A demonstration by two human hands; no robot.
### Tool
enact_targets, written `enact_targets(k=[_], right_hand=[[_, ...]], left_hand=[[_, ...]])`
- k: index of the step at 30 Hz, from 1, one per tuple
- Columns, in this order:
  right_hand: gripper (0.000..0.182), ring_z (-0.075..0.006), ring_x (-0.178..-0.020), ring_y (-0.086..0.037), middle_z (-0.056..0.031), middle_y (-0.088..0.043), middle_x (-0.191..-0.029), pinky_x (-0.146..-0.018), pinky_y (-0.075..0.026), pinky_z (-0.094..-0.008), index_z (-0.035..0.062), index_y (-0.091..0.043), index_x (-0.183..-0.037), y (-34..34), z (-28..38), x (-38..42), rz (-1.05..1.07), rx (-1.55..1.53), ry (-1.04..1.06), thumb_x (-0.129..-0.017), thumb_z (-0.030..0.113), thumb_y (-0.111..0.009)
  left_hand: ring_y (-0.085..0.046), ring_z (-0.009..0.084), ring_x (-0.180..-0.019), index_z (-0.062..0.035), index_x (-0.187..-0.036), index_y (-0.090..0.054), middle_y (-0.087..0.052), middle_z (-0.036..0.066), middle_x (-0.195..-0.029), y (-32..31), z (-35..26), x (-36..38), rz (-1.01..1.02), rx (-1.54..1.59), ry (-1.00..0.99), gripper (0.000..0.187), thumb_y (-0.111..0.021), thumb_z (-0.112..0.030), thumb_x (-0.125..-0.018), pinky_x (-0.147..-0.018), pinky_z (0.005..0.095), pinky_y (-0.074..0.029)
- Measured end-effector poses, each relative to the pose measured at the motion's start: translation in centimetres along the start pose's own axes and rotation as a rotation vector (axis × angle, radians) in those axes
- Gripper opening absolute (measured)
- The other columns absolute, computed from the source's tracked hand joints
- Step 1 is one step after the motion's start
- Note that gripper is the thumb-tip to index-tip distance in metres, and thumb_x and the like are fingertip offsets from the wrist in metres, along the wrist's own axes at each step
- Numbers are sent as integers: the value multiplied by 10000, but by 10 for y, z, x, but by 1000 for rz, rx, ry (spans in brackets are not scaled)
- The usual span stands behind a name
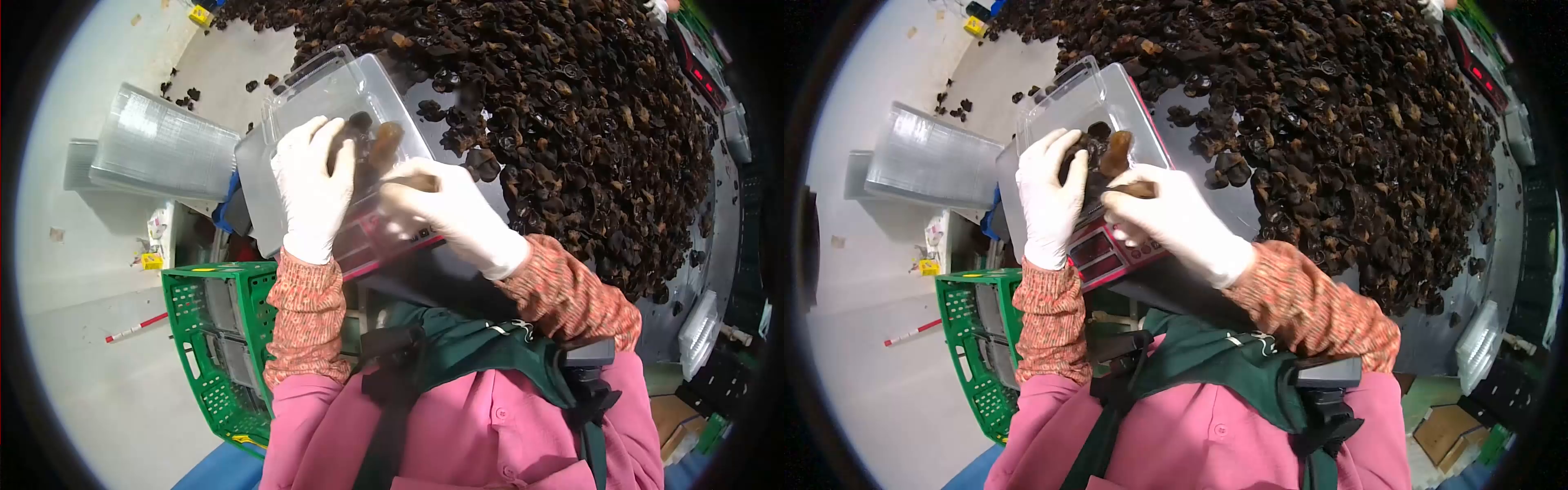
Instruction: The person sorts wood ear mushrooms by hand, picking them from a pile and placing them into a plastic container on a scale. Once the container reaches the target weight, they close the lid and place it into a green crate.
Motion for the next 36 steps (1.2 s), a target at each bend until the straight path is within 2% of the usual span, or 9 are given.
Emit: enact_targets(k=[6, 11, 13, 15, 17, 20, 22, 26, 36], right_hand=[[232, -126, -772, -648, -87, -687, -941, -723, -536, -268, -2, -625, -1117, 50, -9, 42, -72, 103, -105, -946, 148, -671], [187, -103, -772, -636, -72, -699, -935, -732, -529, -256, 13, -627, -1095, 68, 1, 50, -115, 123, -36, -937, 106, -662], [191, -73, -779, -619, -52, -699, -925, -741, -516, -237, 27, -631, -1096, 53, 16, 53, -122, 237, -53, -929, 109, -678], [206, -60, -784, -614, -30, -700, -919, -736, -516, -238, 25, -633, -1086, 32, 18, 54, -78, 326, 43, -920, 126, -700], [273, -99, -760, -668, -59, -709, -890, -693, -538, -266, 33, -645, -1058, 6, 19, 54, 59, 630, -23, -866, 190, -760], [456, -279, -721, -685, -99, -674, -814, -675, -550, -358, 73, -631, -1122, -34, 6, 53, 262, 1184, 404, -774, 317, -794], [498, -275, -701, -676, -80, -670, -778, -638, -531, -370, 77, -624, -1176, -39, 3, 51, 302, 1252, 367, -773, 316, -793], [343, -220, -571, -599, -47, -629, -701, -568, -486, -343, 58, -681, -1114, -9, 30, 32, 31, 1283, 421, -820, 218, -758], [338, -128, -562, -533, -30, -620, -775, -552, -456, -260, 73, -688, -1135, -3, 93, -3, -140, 1476, 628, -803, 12, -713]], left_hand=[[-598, 288, -1185, -50, -1263, -649, -651, 148, -1250, 25, 3, -10, -12, 366, 150, 444, -753, -207, -861, -1052, 401, -423], [-627, 175, -1099, 11, -1188, -675, -689, 91, -1152, 77, 33, 11, -279, 596, 309, 245, -640, -63, -957, -1005, 314, -454], [-677, 161, -907, 46, -1060, -687, -713, 124, -1021, 84, 25, 31, -147, 837, 438, 245, -515, -126, -1032, -810, 264, -529], [-670, 184, -901, 66, -1105, -654, -705, 139, -992, 60, 8, 62, 280, 1108, 491, 444, -403, -300, -1078, -826, 291, -525], [-693, 221, -882, 50, -1149, -631, -696, 187, -1054, 17, -12, 104, 531, 1413, 809, 361, -446, -246, -1057, -698, 260, -547], [-664, 267, -925, 13, -1257, -568, -646, 183, -1164, -36, -50, 155, 465, 1960, 1305, 451, -449, -369, -1050, -779, 350, -548], [-636, 295, -951, -17, -1190, -607, -655, 140, -1045, -40, -56, 178, 485, 2063, 1701, 484, -435, -445, -1044, -881, 431, -517], [-629, 198, -720, -27, -984, -661, -659, 114, -850, -46, -35, 190, 534, 2066, 1459, 388, -454, -348, -1055, -518, 256, -454], [-476, 101, -509, 2, -921, -613, -526, 26, -635, 26, 60, 170, 214, 1320, 1041, 336, -420, -233, -1064, -455, 246, -355]])
Point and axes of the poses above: each hand's wrist, its own x-axis away from the middle knuckle, its own y-axis out of the back of the hand, z = x × y, the point moved 7 cm from there along -x, towards the middle knuckle
